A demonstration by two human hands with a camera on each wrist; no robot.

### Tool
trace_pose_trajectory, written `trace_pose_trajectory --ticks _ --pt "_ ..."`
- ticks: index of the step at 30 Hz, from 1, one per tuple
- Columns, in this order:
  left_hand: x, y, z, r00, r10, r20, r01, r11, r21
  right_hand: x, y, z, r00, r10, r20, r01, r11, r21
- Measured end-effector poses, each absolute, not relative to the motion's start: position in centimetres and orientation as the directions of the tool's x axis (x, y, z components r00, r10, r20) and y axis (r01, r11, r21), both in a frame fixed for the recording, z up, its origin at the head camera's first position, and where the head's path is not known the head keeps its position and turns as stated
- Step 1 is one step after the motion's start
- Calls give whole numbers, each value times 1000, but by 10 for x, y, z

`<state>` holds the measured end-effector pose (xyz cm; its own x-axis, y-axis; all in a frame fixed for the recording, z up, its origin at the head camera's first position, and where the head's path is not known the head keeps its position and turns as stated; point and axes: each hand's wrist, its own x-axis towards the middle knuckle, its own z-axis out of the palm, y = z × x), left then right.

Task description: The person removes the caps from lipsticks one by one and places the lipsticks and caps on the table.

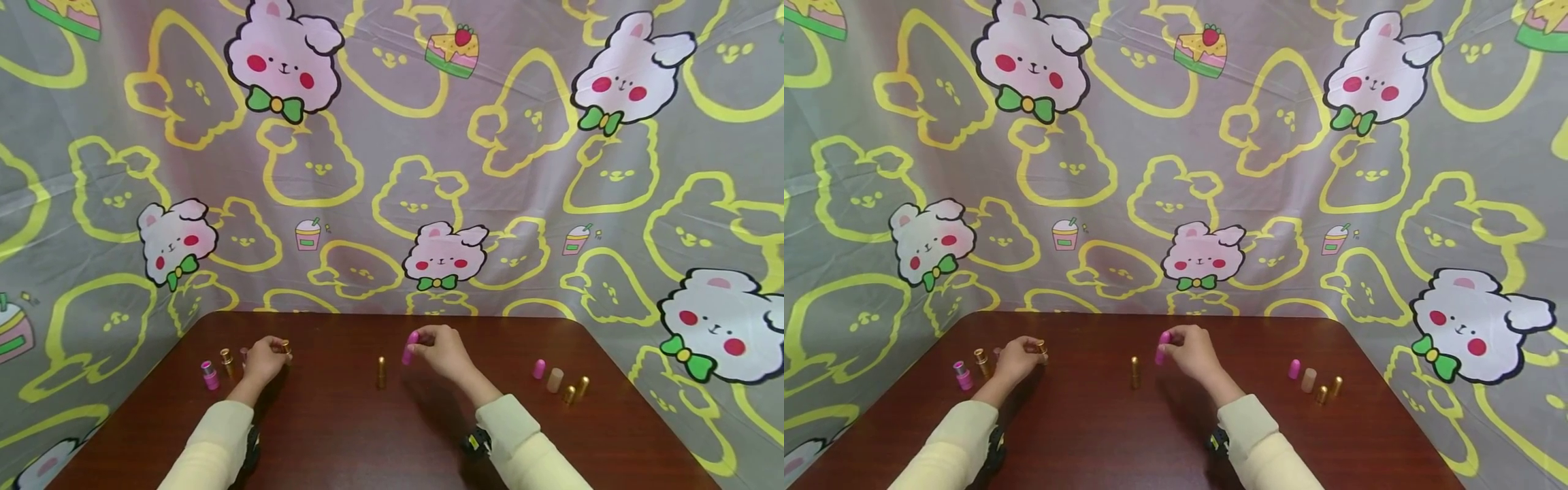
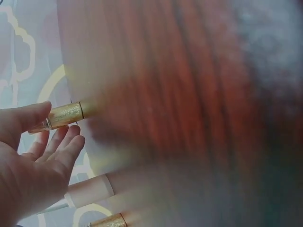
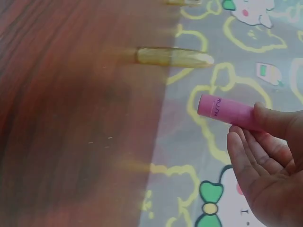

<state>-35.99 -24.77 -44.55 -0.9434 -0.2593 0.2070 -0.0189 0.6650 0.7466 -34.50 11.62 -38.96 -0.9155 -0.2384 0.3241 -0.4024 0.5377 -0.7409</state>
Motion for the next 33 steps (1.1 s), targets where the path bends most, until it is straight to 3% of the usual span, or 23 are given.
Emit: trace_pose_trajectory --ticks 7,16,23,33 --pt "-358 -249 -440 -923 -262 283 54 640 767 -337 119 -373 -911 -188 368 -410 526 -745" --pt "-355 -250 -426 -906 -315 283 48 587 809 -327 125 -355 -907 -133 400 -414 451 -790" --pt "-352 -241 -409 -870 -362 335 95 543 835 -317 130 -344 -930 -74 360 -366 281 -887" --pt "-353 -207 -384 -805 -452 384 285 272 919 -321 129 -336 -929 4 371 -371 -25 -928"
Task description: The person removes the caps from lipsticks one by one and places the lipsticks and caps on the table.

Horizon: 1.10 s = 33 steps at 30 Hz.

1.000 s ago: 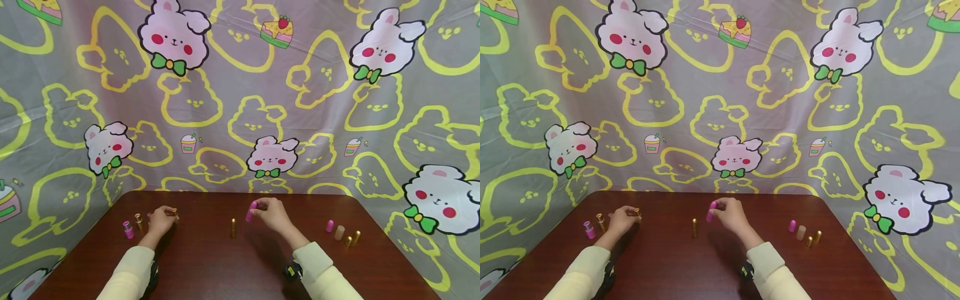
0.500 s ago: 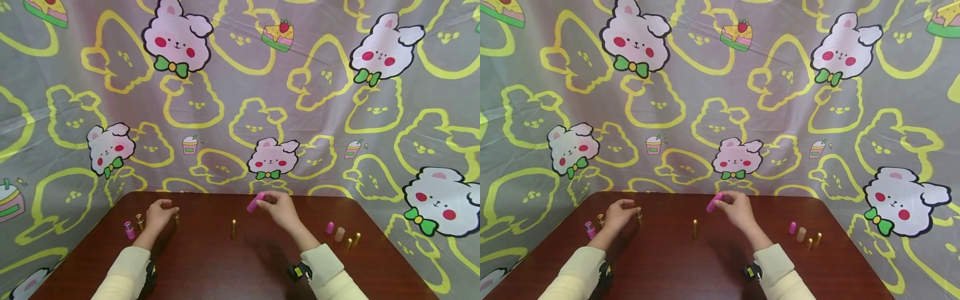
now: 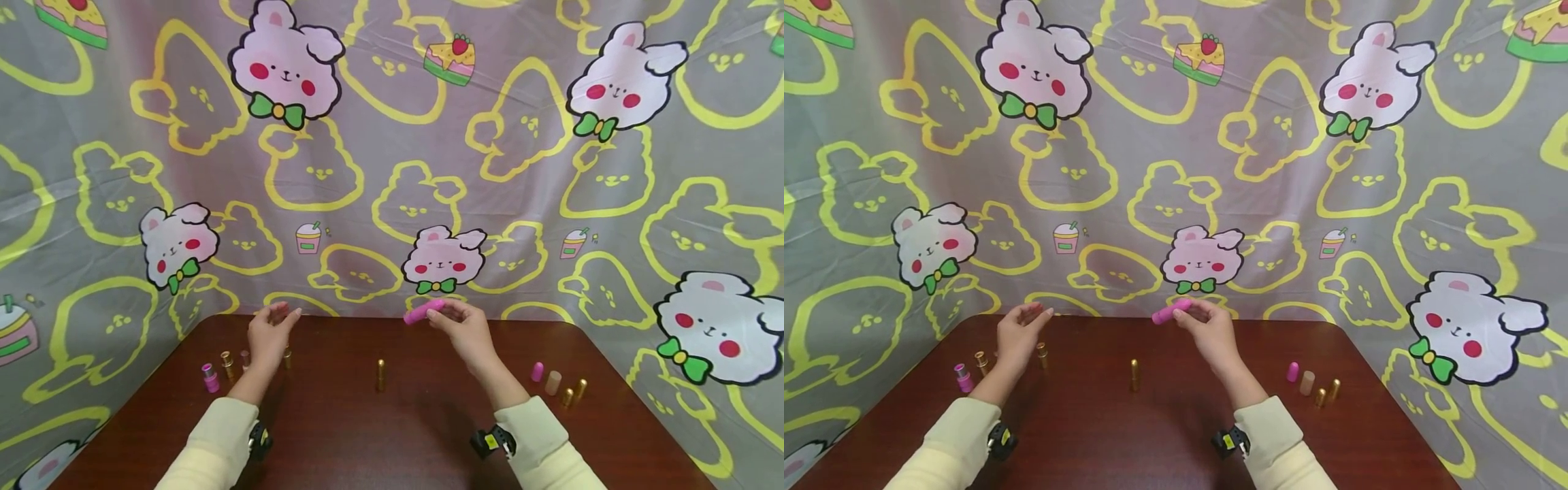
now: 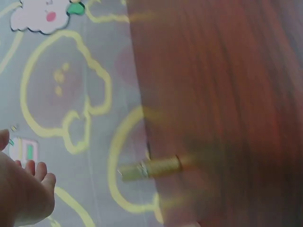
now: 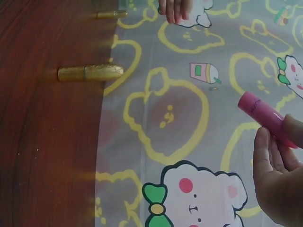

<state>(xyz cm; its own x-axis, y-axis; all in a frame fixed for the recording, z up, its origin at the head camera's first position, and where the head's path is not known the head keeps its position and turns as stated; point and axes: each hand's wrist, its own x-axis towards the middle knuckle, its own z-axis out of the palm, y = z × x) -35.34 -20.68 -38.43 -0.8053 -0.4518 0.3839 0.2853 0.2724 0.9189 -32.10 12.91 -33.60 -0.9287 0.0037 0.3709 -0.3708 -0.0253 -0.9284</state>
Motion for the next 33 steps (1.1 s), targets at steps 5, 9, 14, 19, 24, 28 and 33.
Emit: trace_pose_trajectory --ticks 5,9,14,19,24,28,33 --pt "-351 -184 -374 -799 -427 423 402 143 904 -320 127 -332 -938 20 347 -346 -133 -929" --pt "-349 -166 -367 -825 -357 439 455 41 889 -317 128 -328 -950 25 311 -309 -211 -927" --pt "-345 -143 -362 -838 -285 465 501 -62 863 -315 129 -325 -963 20 268 -262 -303 -917" --pt "-340 -121 -358 -833 -247 495 536 -145 831 -315 125 -323 -968 31 250 -238 -435 -868" --pt "-335 -101 -355 -840 -201 504 541 -254 801 -316 121 -322 -972 25 234 -213 -515 -830" --pt "-332 -86 -353 -857 -127 500 513 -317 798 -315 119 -320 -975 16 221 -194 -539 -820" --pt "-327 -69 -350 -868 -41 496 478 -344 808 -311 115 -319 -976 -4 218 -184 -523 -832"
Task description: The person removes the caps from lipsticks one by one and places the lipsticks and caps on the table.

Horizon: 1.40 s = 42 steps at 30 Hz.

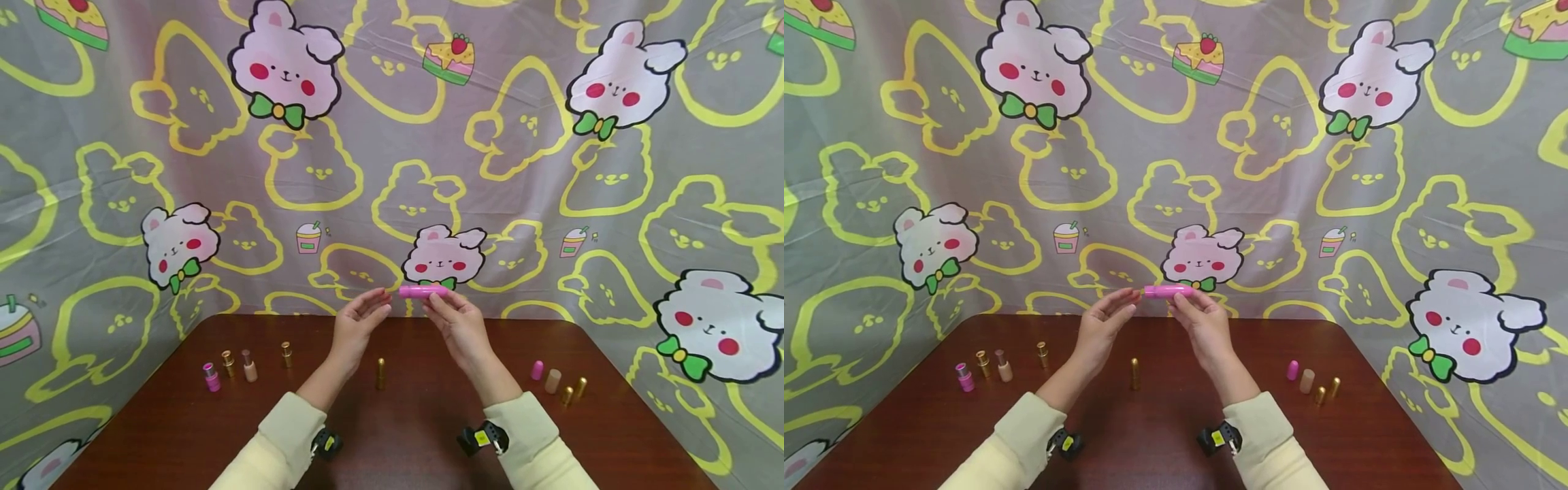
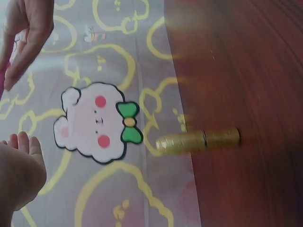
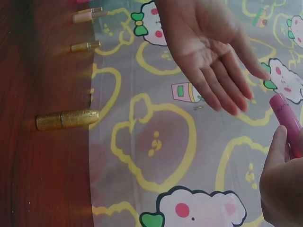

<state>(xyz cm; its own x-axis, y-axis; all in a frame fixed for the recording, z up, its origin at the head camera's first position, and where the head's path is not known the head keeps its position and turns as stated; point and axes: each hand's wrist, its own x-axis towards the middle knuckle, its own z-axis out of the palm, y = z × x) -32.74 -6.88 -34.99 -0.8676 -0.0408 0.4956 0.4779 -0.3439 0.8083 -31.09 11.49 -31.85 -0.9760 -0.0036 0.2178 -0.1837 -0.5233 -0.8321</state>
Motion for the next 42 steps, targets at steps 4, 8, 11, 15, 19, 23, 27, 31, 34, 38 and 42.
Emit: trace_pose_trajectory --ticks 4,8,11,15,19,23,27,31,34,38,42 --pt "-325 -56 -346 -877 -32 479 458 -352 816 -309 113 -318 -978 -9 210 -170 -551 -817" --pt "-324 -48 -343 -885 -47 463 445 -377 812 -310 111 -319 -979 -9 201 -159 -580 -799" --pt "-323 -44 -342 -884 -47 465 444 -398 803 -310 111 -320 -979 -8 203 -161 -579 -799" --pt "-323 -40 -340 -880 -42 472 447 -406 797 -310 110 -322 -977 -11 215 -169 -579 -798" --pt "-322 -39 -339 -886 -44 462 440 -395 806 -309 109 -323 -975 -18 222 -171 -579 -797" --pt "-322 -38 -338 -894 -55 445 430 -390 815 -306 108 -322 -979 -23 204 -155 -568 -808" --pt "-322 -38 -339 -896 -57 441 426 -392 815 -305 108 -323 -983 -23 184 -139 -563 -815" --pt "-321 -38 -340 -894 -64 443 431 -389 814 -304 108 -324 -984 -16 179 -140 -556 -819" --pt "-322 -38 -341 -891 -71 448 441 -367 819 -304 107 -325 -984 -3 176 -147 -544 -826" --pt "-322 -39 -342 -884 -80 460 459 -333 824 -304 105 -326 -982 9 191 -166 -532 -830" --pt "-320 -41 -343 -875 -82 476 478 -299 826 -303 103 -326 -980 16 199 -177 -527 -831"
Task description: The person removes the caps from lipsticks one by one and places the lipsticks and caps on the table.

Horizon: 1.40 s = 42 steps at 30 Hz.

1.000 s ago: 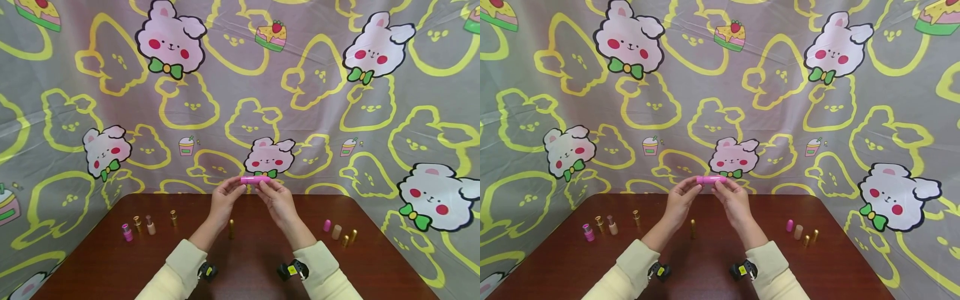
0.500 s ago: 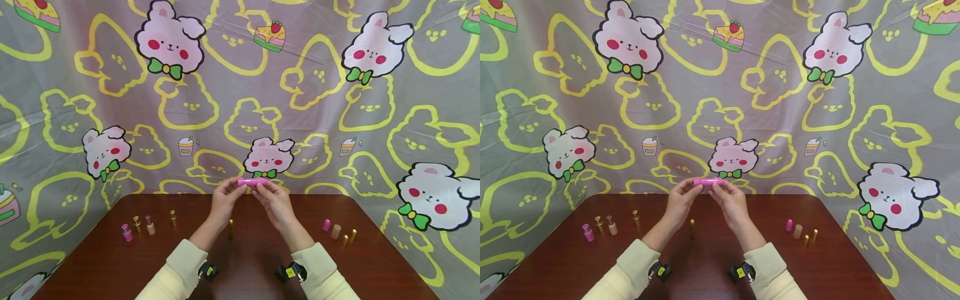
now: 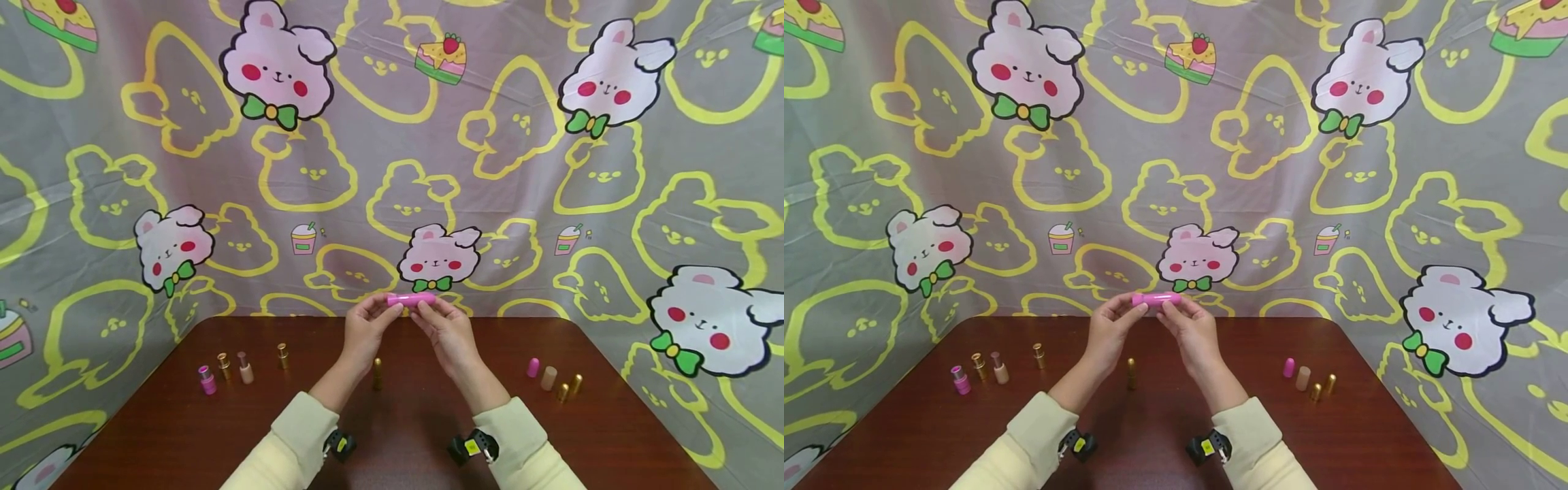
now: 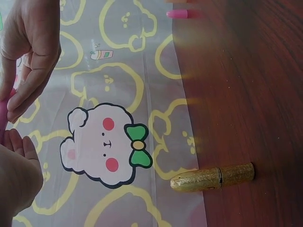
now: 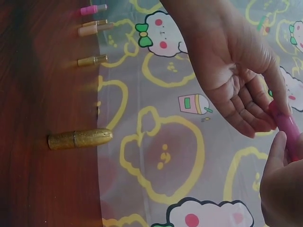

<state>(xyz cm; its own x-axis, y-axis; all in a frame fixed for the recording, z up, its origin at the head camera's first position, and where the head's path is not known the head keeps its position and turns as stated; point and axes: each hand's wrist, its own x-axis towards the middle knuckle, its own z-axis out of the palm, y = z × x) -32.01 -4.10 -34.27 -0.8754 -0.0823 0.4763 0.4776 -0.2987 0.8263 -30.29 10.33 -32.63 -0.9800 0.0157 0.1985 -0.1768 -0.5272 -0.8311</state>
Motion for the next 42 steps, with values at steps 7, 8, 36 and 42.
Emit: trace_pose_trajectory --ticks 7,8,36,42 --pt "-319 -43 -344 -866 -73 494 495 -255 830 -303 103 -327 -983 19 180 -162 -537 -828" --pt "-319 -43 -344 -866 -73 495 495 -255 830 -303 103 -327 -983 17 181 -161 -540 -826" --pt "-323 -83 -340 -868 -195 457 496 -303 814 -313 146 -317 -987 66 149 -155 -653 -741" --pt "-319 -87 -340 -888 -172 426 458 -392 798 -308 152 -317 -983 74 168 -179 -588 -788"
